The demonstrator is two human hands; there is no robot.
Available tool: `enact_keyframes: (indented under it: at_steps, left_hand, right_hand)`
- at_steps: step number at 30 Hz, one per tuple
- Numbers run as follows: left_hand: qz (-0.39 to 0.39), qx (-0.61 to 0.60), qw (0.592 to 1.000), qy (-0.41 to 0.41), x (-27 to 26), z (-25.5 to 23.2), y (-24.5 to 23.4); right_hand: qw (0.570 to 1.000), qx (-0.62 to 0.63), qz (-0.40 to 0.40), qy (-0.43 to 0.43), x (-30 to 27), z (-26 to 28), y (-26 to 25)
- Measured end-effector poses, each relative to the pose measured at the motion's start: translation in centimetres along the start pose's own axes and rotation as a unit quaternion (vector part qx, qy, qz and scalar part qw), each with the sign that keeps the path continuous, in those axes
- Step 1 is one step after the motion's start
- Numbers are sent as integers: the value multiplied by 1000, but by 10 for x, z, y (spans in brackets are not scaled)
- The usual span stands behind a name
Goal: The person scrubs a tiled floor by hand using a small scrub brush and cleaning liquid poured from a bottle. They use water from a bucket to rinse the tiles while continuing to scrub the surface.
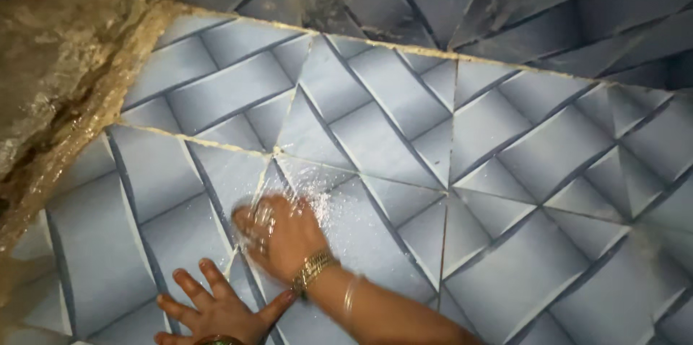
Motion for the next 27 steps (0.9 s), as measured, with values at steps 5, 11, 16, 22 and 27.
enact_keyframes:
  at_steps: [5, 11, 16, 22, 27]
  left_hand:
    - [31, 194, 979, 53, -19, -9, 21]
    - [-332, 256, 897, 137, 12, -47, 95]
    - [-613, 67, 755, 223, -22, -31, 127]
    - [-391, 229, 887, 93, 2, -54, 125]
    - [-538, -155, 747, 359, -69, -15, 57]
  right_hand:
    - [990, 15, 75, -119, -28, -33, -1]
    - [998, 55, 32, -10, -77, -34, 2]
    - [991, 27, 60, -113, -157, -74, -27]
    - [993, 26, -71, 91, -52, -87, -27]
    - [988, 93, 62, -107, -133, -19, -7]
Point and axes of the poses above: each hand's wrist, its own x-axis towards the middle knuckle, its own y-axis out of the palm, z = x × y, the point moved 10 cm from there along x, towards the middle knuckle, and after that the axes turned 13 degrees about z, right-handed, at the moved point
